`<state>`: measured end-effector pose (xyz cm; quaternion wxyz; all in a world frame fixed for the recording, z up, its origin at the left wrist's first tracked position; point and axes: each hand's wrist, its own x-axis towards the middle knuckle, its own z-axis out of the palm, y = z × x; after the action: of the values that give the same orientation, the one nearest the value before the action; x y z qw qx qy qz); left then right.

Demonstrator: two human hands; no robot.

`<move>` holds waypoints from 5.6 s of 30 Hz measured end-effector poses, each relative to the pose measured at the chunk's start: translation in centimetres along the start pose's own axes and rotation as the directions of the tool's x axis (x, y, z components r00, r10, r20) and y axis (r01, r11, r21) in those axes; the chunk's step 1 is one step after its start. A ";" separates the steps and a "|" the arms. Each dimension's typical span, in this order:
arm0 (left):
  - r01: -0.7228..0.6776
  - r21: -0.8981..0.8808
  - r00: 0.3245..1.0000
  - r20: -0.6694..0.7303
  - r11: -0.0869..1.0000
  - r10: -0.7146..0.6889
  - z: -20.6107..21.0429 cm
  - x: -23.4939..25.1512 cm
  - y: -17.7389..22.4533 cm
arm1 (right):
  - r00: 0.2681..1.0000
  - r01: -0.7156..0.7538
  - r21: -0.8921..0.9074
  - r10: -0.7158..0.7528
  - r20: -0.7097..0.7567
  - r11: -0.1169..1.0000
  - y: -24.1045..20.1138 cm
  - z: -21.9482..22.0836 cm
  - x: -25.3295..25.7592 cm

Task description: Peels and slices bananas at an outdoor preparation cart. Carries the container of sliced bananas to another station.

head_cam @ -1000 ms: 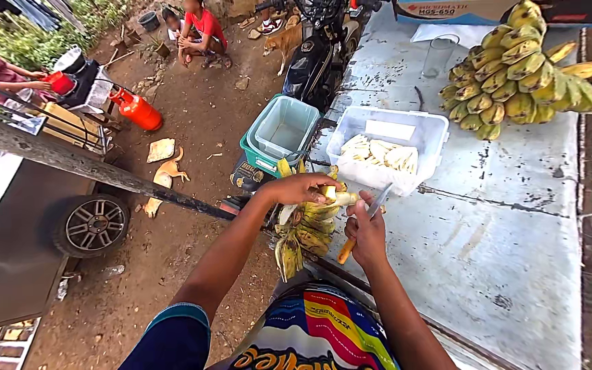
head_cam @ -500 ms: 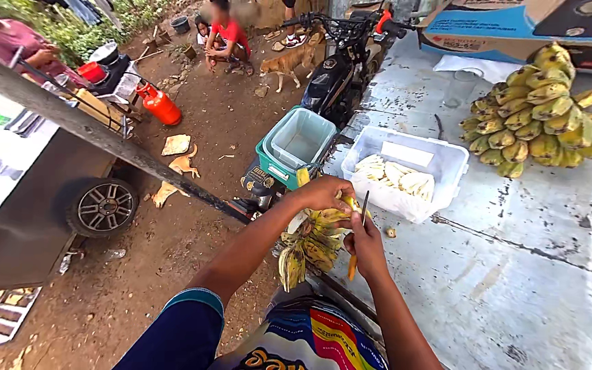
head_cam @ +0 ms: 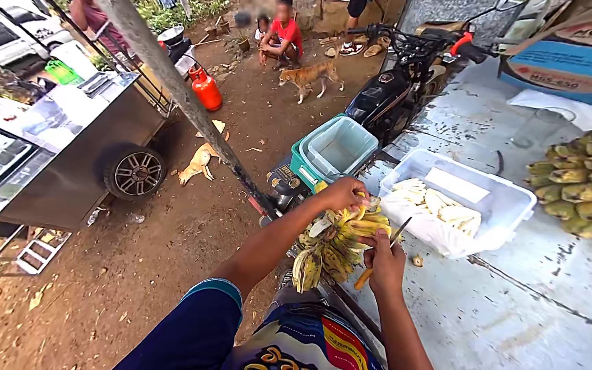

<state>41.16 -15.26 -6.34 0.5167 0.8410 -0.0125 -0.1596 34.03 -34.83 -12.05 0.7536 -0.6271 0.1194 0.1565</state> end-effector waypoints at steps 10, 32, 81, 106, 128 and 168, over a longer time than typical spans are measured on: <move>0.045 0.103 0.950 -0.313 0.994 -0.011 1.2 -1.5 -0.3 | 0.999 0.046 0.009 -0.046 0.013 0.999 0.9 0.5 -0.3; -0.356 0.515 0.912 0.010 0.780 0.410 2.6 -2.3 1.4 | 0.987 0.013 -0.052 -0.004 0.162 0.999 -1.3 0.3 2.1; -0.350 -0.450 0.935 -0.105 0.822 0.340 2.0 -3.7 7.3 | 0.864 0.498 -0.096 -0.484 0.138 0.862 -5.8 -2.1 -3.6; 0.089 -0.964 0.889 -0.037 0.252 -0.457 10.7 -2.5 5.6 | 0.898 0.438 -0.201 -0.415 0.145 0.876 -2.4 -5.3 -5.5; -0.071 -0.959 0.906 -0.177 0.276 -0.384 10.4 -3.7 7.5 | 0.911 0.396 0.003 -0.394 0.123 0.918 -2.9 -3.7 -6.5; -0.073 -0.986 0.896 -0.132 0.152 -0.425 9.6 -4.8 7.8 | 0.888 0.430 0.027 -0.428 0.167 0.902 -2.8 -3.4 -8.2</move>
<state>35.00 -26.28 -2.32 0.9007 0.3186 0.2944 -0.0236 27.59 -39.34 -7.00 0.7734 -0.6266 -0.0871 0.0395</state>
